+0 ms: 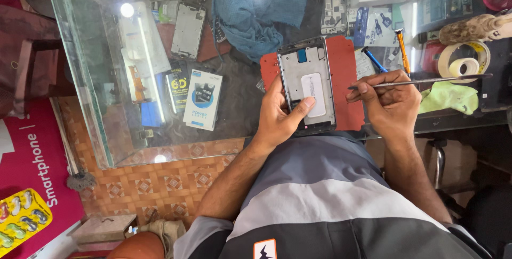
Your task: The person uses a metal prying tool to separate the back cover from the frame of a disassembled smartphone. They work along the edges of the device, carefully prying to release the internal components from the casing.
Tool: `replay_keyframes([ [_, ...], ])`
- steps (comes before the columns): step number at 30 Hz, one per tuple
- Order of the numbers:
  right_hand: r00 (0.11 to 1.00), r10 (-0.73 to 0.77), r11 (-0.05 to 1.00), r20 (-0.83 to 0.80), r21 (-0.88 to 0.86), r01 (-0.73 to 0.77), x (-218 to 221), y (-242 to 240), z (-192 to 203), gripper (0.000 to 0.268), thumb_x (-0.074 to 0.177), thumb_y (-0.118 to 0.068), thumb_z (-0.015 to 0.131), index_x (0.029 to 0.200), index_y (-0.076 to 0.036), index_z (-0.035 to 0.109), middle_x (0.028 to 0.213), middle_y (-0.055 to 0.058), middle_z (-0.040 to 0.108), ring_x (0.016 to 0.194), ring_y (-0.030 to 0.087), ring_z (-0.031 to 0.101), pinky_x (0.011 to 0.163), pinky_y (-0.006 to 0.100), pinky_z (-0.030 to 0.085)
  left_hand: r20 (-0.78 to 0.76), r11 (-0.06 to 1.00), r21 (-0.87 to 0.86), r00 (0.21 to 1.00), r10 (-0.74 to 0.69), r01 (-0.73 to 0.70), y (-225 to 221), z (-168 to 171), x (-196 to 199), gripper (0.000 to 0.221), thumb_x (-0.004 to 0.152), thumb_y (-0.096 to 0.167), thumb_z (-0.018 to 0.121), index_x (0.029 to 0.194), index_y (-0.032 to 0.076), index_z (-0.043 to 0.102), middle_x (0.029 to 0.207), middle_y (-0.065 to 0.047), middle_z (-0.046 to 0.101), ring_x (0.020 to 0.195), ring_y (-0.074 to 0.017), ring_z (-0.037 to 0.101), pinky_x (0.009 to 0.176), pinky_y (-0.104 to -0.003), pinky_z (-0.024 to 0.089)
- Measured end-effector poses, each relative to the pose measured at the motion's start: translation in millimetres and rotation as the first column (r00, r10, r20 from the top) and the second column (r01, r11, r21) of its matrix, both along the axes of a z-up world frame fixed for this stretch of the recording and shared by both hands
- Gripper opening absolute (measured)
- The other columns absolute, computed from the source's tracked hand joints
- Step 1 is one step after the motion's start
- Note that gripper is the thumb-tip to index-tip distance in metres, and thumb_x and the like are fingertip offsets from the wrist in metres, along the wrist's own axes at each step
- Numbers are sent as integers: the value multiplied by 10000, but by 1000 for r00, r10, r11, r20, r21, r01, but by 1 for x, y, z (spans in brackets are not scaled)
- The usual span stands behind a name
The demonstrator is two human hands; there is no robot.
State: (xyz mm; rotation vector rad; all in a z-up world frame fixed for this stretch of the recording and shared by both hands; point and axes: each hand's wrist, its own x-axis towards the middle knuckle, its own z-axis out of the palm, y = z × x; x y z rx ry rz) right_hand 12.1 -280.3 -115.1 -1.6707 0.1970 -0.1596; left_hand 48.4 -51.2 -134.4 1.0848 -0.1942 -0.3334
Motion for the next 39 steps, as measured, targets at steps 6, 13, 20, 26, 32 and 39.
replay_keyframes([
  [6,1000,4,1000,-7,5,-4,-1,0,-1,132,1064,52,640,1102,62,514,1011,210,719,916,222,756,831,345,665,-63,999,-38,997,-38,35,3,0,-2,505,1058,129,642,1486,-55,450,1295,-131,662,1142,-151,674,953,-289,563],
  [13,1000,15,1000,-10,16,-15,-1,-2,0,140,1075,32,631,1159,91,535,1029,216,723,932,244,763,852,356,661,-197,992,-78,974,-112,98,11,-10,-6,777,1140,577,411,1573,-68,428,1106,-44,632,838,-45,554,712,-214,444],
  [20,1000,21,999,0,31,-21,0,0,0,121,1072,46,633,1143,97,548,1018,211,719,931,246,760,855,360,666,-197,972,-194,966,-168,130,15,-3,-4,872,1077,640,370,1598,-58,334,1170,-79,672,901,-89,643,773,-253,510],
  [26,999,30,999,-19,10,-30,1,0,0,110,1067,53,632,1138,95,559,1011,199,721,937,237,761,862,354,663,-184,968,-208,966,-181,142,14,3,-2,897,1060,652,356,1598,-62,290,1211,-103,683,948,-130,691,801,-277,543],
  [32,999,16,998,-36,-63,-19,-3,-2,-1,100,1097,-9,634,1114,80,590,937,174,725,852,195,735,771,291,614,-183,987,-124,975,-123,101,14,-10,-4,852,1099,617,375,1604,-69,351,1109,-78,659,864,-83,624,730,-232,477],
  [39,999,35,998,13,48,-36,-2,4,-3,234,1146,-127,573,1234,81,636,916,97,691,803,152,691,743,284,600,-87,990,-95,990,-111,102,7,-40,-1,638,1028,166,621,1571,-76,391,1354,-140,638,1230,-175,638,1109,-306,485],
])
